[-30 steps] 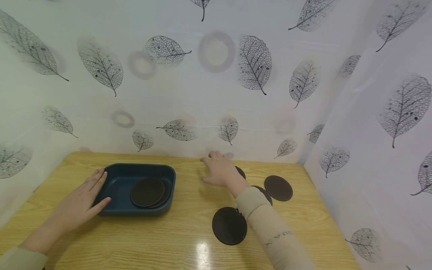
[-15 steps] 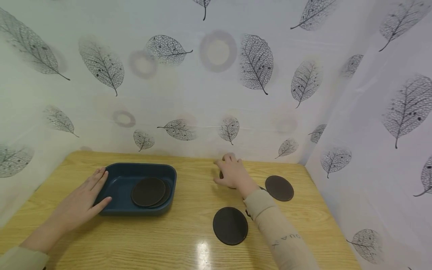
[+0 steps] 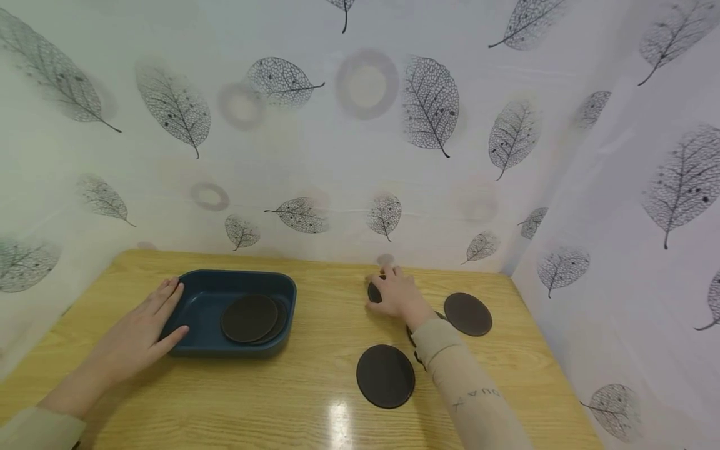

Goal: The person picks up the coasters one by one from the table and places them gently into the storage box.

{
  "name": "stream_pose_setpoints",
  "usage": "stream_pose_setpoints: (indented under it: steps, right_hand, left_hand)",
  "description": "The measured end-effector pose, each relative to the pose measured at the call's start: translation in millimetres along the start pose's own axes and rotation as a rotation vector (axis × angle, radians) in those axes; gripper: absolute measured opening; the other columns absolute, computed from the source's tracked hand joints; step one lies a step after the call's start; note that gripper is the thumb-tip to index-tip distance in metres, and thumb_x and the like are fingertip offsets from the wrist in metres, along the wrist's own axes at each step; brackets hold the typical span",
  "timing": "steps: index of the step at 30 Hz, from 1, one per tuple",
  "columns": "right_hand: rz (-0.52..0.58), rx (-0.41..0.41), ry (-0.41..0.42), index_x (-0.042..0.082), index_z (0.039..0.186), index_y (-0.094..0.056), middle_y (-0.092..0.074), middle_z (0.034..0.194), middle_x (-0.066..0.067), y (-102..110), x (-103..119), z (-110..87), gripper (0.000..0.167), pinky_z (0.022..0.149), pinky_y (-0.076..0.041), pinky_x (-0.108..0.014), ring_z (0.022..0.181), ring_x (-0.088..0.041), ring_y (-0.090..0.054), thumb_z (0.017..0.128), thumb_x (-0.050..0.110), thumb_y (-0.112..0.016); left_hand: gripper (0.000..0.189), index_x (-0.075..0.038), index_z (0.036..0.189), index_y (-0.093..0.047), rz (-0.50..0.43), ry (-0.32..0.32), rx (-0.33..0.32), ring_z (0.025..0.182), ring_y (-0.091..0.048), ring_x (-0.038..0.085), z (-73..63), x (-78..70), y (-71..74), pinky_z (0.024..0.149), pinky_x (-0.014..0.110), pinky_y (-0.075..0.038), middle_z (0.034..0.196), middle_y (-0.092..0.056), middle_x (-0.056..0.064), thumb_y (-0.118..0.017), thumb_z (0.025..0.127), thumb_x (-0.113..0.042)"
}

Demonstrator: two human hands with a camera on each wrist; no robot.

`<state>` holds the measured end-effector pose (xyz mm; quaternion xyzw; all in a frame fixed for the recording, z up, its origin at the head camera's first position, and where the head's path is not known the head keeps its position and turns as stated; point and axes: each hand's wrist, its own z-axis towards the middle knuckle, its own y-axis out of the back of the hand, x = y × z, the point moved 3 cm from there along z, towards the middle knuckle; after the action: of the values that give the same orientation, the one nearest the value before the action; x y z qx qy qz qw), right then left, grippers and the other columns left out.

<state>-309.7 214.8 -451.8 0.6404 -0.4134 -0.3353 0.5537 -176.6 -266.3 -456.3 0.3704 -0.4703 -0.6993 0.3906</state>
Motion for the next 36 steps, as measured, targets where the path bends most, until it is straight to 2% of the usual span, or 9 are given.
stream_pose_setpoints:
  steps: [5,12,21,29,36]
  right_hand:
    - [0.06,0.013,-0.019,0.026,0.159,-0.049,-0.04,0.16,-0.024,-3.6,-2.9,-1.7,0.066,0.109,-0.04,-0.079,0.15,-0.052,-0.036,0.101,0.052,-0.067]
    - [0.094,-0.013,-0.009,0.026,0.16,-0.048,-0.038,0.162,-0.023,-7.4,-8.2,-1.2,0.066,0.104,-0.04,-0.083,0.15,-0.052,-0.037,0.101,0.048,-0.067]
    - [0.112,-0.016,0.007,0.026,0.16,-0.049,-0.038,0.161,-0.026,-7.0,-7.3,-3.4,0.064,0.105,-0.039,-0.084,0.147,-0.055,-0.039,0.1,0.041,-0.068]
    - [0.134,-0.009,-0.002,0.025,0.159,-0.05,-0.041,0.159,-0.027,-5.4,-7.7,-3.2,0.065,0.105,-0.039,-0.084,0.145,-0.054,-0.041,0.099,0.042,-0.07]
    - [0.139,0.003,-0.034,0.026,0.155,-0.054,-0.04,0.16,-0.027,-4.0,-9.5,0.0,0.065,0.103,-0.039,-0.085,0.147,-0.055,-0.038,0.096,0.045,-0.073]
  left_hand:
    - [0.089,0.012,0.164,-0.023,0.005,-0.004,-0.002,0.167,-0.005,0.036,0.0,-1.7,0.3,0.123,0.015,0.018,0.174,-0.017,0.032,-0.062,0.106,-0.043]
    - [0.088,0.012,0.164,-0.023,-0.007,0.006,0.002,0.164,-0.017,0.045,1.0,-1.9,1.8,0.124,0.015,0.018,0.174,-0.017,0.032,-0.062,0.106,-0.043]
    - [0.088,0.012,0.163,-0.024,-0.003,0.003,-0.002,0.165,-0.014,0.042,1.6,-2.9,3.4,0.125,0.016,0.017,0.173,-0.02,0.033,-0.062,0.106,-0.042]
    - [0.089,0.012,0.164,-0.023,0.005,0.003,0.003,0.166,-0.013,0.041,0.5,-0.5,0.5,0.126,0.018,0.016,0.174,-0.018,0.032,-0.062,0.106,-0.043]
    - [0.089,0.011,0.164,-0.023,0.005,0.014,0.003,0.163,-0.02,0.046,-0.7,0.0,-0.4,0.125,0.018,0.017,0.174,-0.017,0.031,-0.062,0.106,-0.043]
